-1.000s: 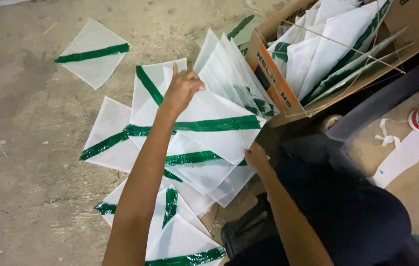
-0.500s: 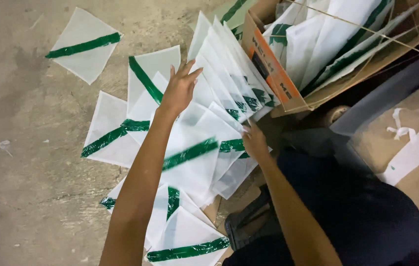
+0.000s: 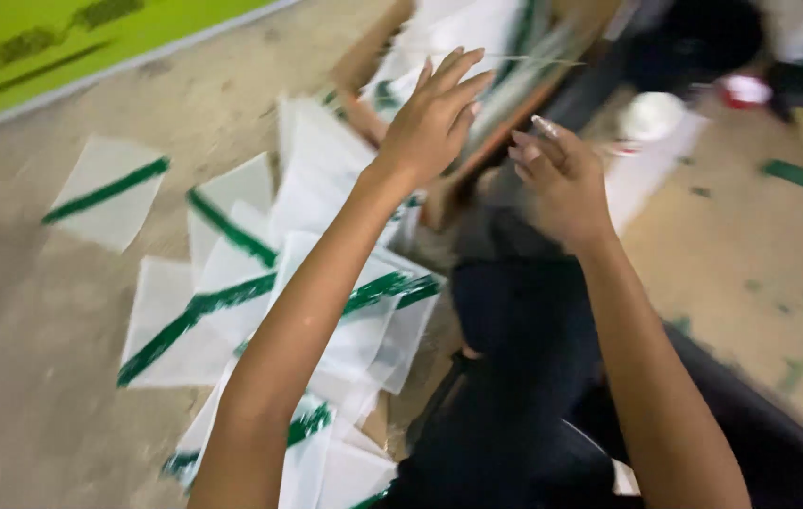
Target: Painting a green stripe down the center of white kites using a small brush
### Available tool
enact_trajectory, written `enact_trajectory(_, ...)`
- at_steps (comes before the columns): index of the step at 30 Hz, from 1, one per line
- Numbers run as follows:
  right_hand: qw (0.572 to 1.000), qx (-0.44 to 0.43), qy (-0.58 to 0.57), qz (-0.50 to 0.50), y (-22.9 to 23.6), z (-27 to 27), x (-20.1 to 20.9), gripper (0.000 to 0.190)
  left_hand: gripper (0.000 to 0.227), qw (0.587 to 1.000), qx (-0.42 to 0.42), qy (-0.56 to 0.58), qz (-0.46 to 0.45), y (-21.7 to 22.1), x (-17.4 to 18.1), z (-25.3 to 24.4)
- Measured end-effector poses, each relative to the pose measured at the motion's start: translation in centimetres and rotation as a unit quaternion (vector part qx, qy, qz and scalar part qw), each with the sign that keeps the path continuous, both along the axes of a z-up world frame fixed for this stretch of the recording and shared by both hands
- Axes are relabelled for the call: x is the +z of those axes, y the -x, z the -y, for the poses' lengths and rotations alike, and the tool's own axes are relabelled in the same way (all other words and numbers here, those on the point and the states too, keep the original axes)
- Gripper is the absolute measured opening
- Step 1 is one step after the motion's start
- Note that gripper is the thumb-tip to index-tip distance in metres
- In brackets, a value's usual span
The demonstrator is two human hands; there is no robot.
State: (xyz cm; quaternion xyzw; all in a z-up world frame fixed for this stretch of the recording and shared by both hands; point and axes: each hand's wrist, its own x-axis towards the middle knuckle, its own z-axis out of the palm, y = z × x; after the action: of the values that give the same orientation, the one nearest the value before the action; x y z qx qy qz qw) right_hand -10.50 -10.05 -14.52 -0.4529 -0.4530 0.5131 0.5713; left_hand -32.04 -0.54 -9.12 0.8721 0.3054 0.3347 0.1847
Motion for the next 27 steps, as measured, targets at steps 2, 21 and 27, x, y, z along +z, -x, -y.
enact_trajectory(2,0.999,-0.04,-0.02,0.015,-3.9,3.3,3.1,0.053,0.037,0.999,-0.029,-0.024,0.008,-5.5,0.7,1.2)
enact_trajectory(21,0.846,-0.531,0.017,0.048,-37.3,35.5,5.2,0.045,0.038,0.937,-0.335,0.066,-0.075,-50.6,-3.4,24.3)
enact_trajectory(27,0.783,-0.617,0.022,-0.081,-44.8,39.7,-2.4,0.05,0.038,0.919,-0.362,0.098,-0.12,-56.1,-2.8,29.9)
